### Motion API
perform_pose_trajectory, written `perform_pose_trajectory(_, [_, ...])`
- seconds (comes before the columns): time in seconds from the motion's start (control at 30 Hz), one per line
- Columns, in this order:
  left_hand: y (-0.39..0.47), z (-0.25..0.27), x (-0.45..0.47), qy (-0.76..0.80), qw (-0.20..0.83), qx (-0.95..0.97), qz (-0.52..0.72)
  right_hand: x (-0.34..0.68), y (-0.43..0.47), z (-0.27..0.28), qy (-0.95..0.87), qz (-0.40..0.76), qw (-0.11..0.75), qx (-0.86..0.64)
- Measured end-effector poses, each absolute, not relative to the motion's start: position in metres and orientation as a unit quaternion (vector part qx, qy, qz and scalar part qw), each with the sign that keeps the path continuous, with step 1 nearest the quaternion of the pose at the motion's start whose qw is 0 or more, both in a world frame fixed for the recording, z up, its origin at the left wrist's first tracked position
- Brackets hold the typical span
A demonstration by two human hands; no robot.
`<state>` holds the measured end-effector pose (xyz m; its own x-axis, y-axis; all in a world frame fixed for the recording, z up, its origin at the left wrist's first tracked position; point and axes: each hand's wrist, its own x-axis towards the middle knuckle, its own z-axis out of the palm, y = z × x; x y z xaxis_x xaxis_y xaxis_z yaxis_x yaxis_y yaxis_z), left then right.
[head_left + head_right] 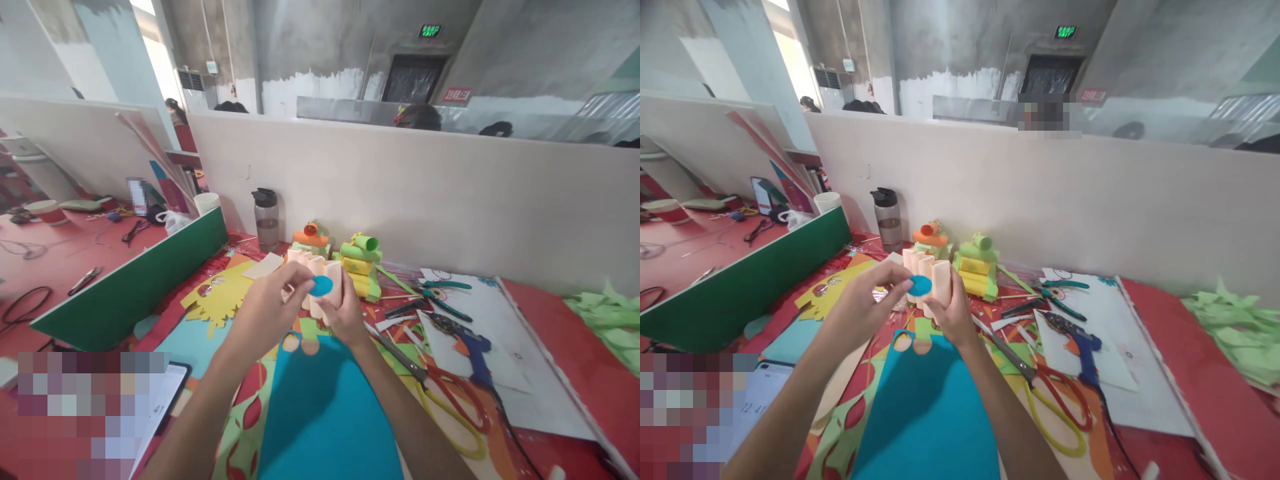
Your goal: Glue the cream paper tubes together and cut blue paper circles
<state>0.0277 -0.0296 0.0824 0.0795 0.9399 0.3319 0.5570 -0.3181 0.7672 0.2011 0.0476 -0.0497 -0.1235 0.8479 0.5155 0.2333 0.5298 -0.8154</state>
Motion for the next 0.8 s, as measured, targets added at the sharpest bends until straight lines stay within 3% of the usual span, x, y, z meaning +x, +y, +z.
perform_pose_trajectory(0.33, [0.034,0.099,0.011,0.441,0.367,0.755,0.317,0.225,0.046,-0.006,-0.778,0.328,0.418,-0.335])
perform_pose_trajectory(0.8, [0.032,0.099,0.013,0.422,0.406,0.775,0.237,0.237,0.056,-0.012,-0.763,0.392,0.411,-0.309])
